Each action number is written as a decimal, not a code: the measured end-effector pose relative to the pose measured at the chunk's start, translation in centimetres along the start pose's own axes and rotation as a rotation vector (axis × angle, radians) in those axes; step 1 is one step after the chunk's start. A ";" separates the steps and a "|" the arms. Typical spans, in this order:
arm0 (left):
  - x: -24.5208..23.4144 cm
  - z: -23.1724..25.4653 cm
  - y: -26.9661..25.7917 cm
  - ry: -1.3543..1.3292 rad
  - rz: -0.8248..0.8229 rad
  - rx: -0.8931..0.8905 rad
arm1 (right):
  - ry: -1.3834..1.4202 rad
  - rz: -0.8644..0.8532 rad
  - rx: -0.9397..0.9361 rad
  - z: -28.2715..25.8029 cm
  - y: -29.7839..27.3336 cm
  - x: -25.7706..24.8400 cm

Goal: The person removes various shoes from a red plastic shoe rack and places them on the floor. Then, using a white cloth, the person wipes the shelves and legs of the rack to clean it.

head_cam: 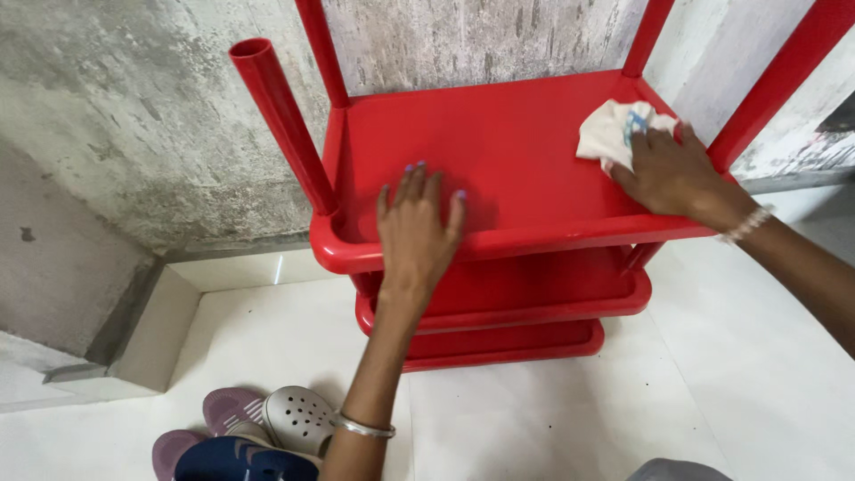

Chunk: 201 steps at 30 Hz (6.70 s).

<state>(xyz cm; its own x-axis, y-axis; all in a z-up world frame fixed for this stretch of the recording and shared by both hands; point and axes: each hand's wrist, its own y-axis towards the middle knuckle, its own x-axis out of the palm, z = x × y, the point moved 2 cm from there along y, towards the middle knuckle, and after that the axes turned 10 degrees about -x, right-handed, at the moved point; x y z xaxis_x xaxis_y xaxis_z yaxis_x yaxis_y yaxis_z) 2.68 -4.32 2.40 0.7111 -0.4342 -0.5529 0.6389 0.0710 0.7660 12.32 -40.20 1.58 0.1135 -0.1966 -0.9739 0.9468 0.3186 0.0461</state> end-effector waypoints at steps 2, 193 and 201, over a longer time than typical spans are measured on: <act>0.9 0.4 0.3 0.034 -0.154 -0.087 | -0.089 -0.017 0.055 0.4 2.6 0.6; 3.1 -5.4 1.9 -1.658 0.260 -0.801 | 1.619 0.810 -0.673 -15.0 -1.3 -9.1; 0.9 -5.1 1.6 -1.301 0.191 -0.531 | 1.697 0.578 -0.285 -11.3 -0.6 -6.5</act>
<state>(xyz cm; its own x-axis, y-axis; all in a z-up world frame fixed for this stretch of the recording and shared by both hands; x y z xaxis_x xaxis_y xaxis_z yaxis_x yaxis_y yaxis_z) 5.88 -0.05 1.46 0.2104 -0.8632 0.4589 0.8048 0.4194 0.4199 7.59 -28.61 5.36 -0.1960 0.9806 -0.0037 0.8081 0.1637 0.5659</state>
